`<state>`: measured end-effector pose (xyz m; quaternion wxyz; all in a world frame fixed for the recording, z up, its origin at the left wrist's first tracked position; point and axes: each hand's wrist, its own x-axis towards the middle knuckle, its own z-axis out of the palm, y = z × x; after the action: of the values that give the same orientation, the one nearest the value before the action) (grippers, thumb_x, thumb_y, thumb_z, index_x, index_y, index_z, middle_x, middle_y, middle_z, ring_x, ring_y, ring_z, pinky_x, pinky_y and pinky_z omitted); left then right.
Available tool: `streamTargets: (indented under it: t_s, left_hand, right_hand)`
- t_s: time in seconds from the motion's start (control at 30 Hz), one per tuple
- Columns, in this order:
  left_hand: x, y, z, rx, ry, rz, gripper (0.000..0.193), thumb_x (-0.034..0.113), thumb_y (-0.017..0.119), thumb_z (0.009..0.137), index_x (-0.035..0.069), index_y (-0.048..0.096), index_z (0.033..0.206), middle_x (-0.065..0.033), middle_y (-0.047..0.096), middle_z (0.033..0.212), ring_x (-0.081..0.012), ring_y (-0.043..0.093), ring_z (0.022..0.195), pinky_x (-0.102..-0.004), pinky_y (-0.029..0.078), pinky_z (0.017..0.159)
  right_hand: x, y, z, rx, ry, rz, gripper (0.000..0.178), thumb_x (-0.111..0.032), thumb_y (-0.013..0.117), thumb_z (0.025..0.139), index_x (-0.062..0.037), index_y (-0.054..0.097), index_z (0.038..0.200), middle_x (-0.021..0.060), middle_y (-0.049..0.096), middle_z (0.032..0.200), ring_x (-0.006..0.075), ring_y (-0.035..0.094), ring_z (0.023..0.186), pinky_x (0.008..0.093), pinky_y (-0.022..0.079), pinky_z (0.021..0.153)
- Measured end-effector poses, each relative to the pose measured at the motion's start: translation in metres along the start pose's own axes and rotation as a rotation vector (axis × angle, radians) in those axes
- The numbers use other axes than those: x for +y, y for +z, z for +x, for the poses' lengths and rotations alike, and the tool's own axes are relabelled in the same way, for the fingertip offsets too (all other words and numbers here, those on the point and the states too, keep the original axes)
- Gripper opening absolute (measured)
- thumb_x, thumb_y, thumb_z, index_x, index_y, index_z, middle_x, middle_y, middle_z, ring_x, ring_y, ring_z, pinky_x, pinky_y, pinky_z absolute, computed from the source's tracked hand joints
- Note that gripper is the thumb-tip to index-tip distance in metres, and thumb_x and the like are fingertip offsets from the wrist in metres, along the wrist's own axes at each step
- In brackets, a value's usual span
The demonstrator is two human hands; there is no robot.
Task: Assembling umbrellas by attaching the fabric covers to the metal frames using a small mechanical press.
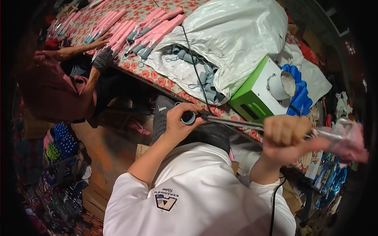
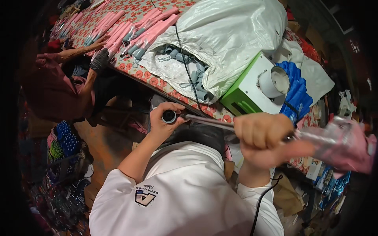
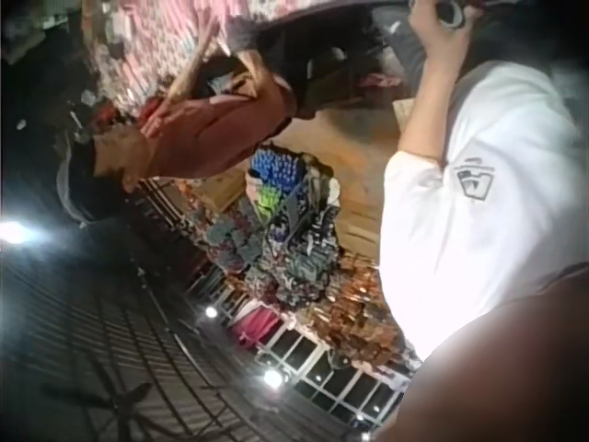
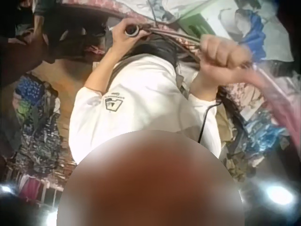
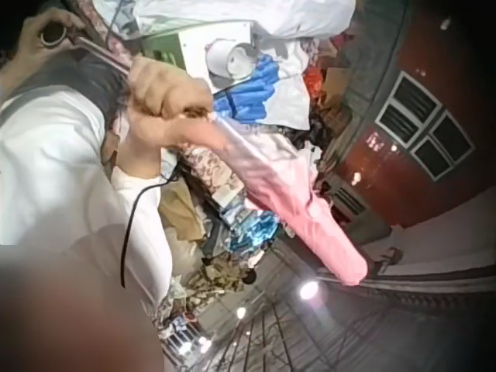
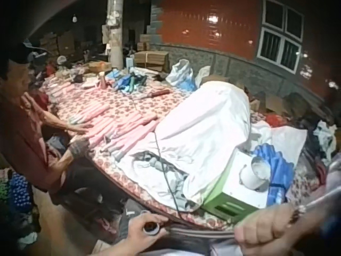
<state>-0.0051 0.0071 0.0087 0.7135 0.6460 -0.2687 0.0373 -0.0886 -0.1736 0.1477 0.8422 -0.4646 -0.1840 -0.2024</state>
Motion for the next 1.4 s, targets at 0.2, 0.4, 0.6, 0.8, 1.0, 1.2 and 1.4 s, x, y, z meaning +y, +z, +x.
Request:
streamTargets:
  t_s: [0.2, 0.4, 0.6, 0.8, 1.0, 1.2, 1.4]
  left_hand:
    - [-0.002, 0.003, -0.001, -0.111, 0.147, 0.101, 0.029, 0.004, 0.082, 0.062, 0.005, 0.060, 0.081, -0.0053, 0.065, 0.076, -0.0194, 0.059, 0.064, -0.0284, 0.048, 0.061]
    - [0.002, 0.001, -0.004, -0.208, 0.166, 0.222, 0.029, 0.005, 0.082, 0.060, 0.005, 0.060, 0.080, -0.0051, 0.064, 0.073, -0.0192, 0.057, 0.061, -0.0281, 0.046, 0.059]
    - [-0.002, 0.013, -0.014, -0.174, 0.000, 0.245, 0.030, 0.005, 0.083, 0.059, 0.005, 0.060, 0.079, -0.0045, 0.064, 0.074, -0.0193, 0.057, 0.061, -0.0273, 0.046, 0.058]
    - [-0.013, 0.016, -0.013, -0.175, 0.071, 0.290, 0.030, 0.007, 0.083, 0.060, 0.006, 0.061, 0.079, -0.0036, 0.065, 0.073, -0.0188, 0.057, 0.060, -0.0272, 0.047, 0.058]
    - [-0.010, 0.014, -0.012, -0.129, -0.002, 0.271, 0.030, 0.008, 0.083, 0.061, 0.005, 0.061, 0.080, -0.0034, 0.065, 0.074, -0.0188, 0.058, 0.061, -0.0282, 0.047, 0.059]
    - [-0.004, 0.023, -0.015, -0.126, -0.074, 0.269, 0.029, 0.008, 0.083, 0.061, 0.004, 0.061, 0.079, -0.0040, 0.065, 0.074, -0.0176, 0.057, 0.061, -0.0280, 0.047, 0.059]
    - [-0.009, 0.028, -0.009, -0.249, -0.066, 0.222, 0.033, 0.008, 0.084, 0.061, 0.003, 0.063, 0.085, -0.0061, 0.065, 0.079, -0.0175, 0.059, 0.066, -0.0288, 0.048, 0.065]
  right_hand:
    - [0.006, 0.027, 0.005, -0.140, -0.062, 0.032, 0.058, -0.069, 0.043, 0.087, -0.0185, 0.033, 0.060, -0.0071, 0.025, 0.044, 0.0065, 0.020, 0.035, 0.0250, 0.023, 0.039]
    - [0.019, 0.021, 0.000, -0.069, 0.174, 0.079, 0.060, -0.057, 0.062, 0.085, -0.0128, 0.038, 0.053, -0.0011, 0.036, 0.052, 0.0117, 0.031, 0.047, 0.0275, 0.028, 0.049]
    - [0.037, 0.020, 0.002, 0.082, 0.141, -0.077, 0.059, -0.069, 0.049, 0.084, -0.0165, 0.036, 0.061, -0.0060, 0.027, 0.047, 0.0082, 0.022, 0.041, 0.0235, 0.026, 0.046]
    - [0.042, 0.026, -0.008, 0.065, 0.102, -0.100, 0.054, -0.059, 0.053, 0.090, -0.0138, 0.040, 0.063, -0.0046, 0.033, 0.052, 0.0083, 0.026, 0.046, 0.0223, 0.029, 0.049]
    - [0.046, 0.038, -0.001, 0.501, 0.142, -0.430, 0.038, -0.040, 0.057, 0.094, -0.0092, 0.046, 0.076, -0.0016, 0.044, 0.063, 0.0106, 0.036, 0.054, 0.0238, 0.035, 0.053]
    - [0.033, -0.010, -0.023, 0.325, 0.285, -0.973, 0.027, -0.030, 0.058, 0.094, -0.0045, 0.052, 0.087, 0.0023, 0.055, 0.074, 0.0141, 0.048, 0.063, 0.0280, 0.044, 0.062]
    - [0.027, -0.038, -0.014, 0.178, 0.188, -0.806, 0.035, -0.037, 0.049, 0.095, -0.0074, 0.050, 0.077, 0.0005, 0.049, 0.066, 0.0129, 0.042, 0.056, 0.0299, 0.038, 0.059]
